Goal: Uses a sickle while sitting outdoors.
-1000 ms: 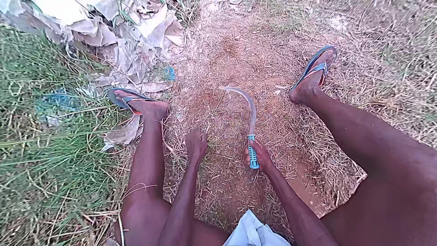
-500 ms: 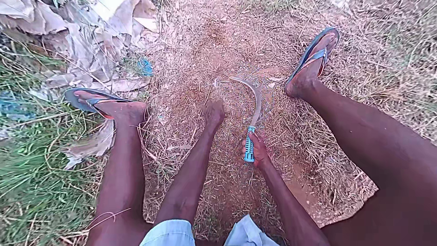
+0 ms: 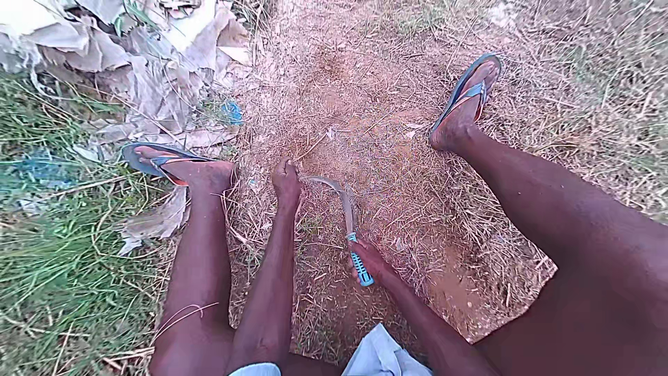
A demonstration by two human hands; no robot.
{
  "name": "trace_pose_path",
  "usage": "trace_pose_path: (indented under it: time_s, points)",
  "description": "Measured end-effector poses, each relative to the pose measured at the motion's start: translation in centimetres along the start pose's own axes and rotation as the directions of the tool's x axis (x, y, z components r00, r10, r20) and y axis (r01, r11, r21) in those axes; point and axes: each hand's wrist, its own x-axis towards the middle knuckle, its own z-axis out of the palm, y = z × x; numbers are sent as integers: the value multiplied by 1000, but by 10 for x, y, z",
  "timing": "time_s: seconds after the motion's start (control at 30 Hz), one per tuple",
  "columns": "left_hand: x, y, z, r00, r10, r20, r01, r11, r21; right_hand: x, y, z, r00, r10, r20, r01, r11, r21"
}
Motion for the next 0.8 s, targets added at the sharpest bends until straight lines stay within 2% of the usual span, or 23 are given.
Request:
trace_pose_path:
  time_s: [0.1,0.2,0.27,0.37,0.43,0.5,0.57,0.63,0.8]
  points:
    - [-20,-10,-28,993,-102,-56,93,986,-136,-2,14,-6,997,43,64,-33,987,-156]
    - [-57,-15,-54,973,-202,-108,180,966,-184,-5,10,-10,998,4,66,9,980,-199]
    - [-84,-17,-61,964,-258,-61,243,953,-180,-8,5,-14,997,-57,53,66,976,-206]
    - [-122,-14,-60,940,-312,139,321,946,-48,-11,-15,-14,984,-178,-19,174,976,-134]
    - [-145,-12,-54,906,-313,286,300,950,88,-14,-35,-12,961,-253,-107,253,967,-16]
    - [-157,-10,-46,881,-317,351,279,948,156,-12,-58,-14,937,-294,-187,317,942,108]
    - [-159,-15,-44,886,-316,339,292,949,123,-14,-76,-18,929,-285,-235,330,927,179]
    - [-155,-16,-49,904,-287,316,287,957,50,-17,-85,-23,930,-265,-256,313,934,172]
    - [-161,5,-75,939,-245,241,256,967,-16,-13,-61,-7,965,-209,-159,225,970,92]
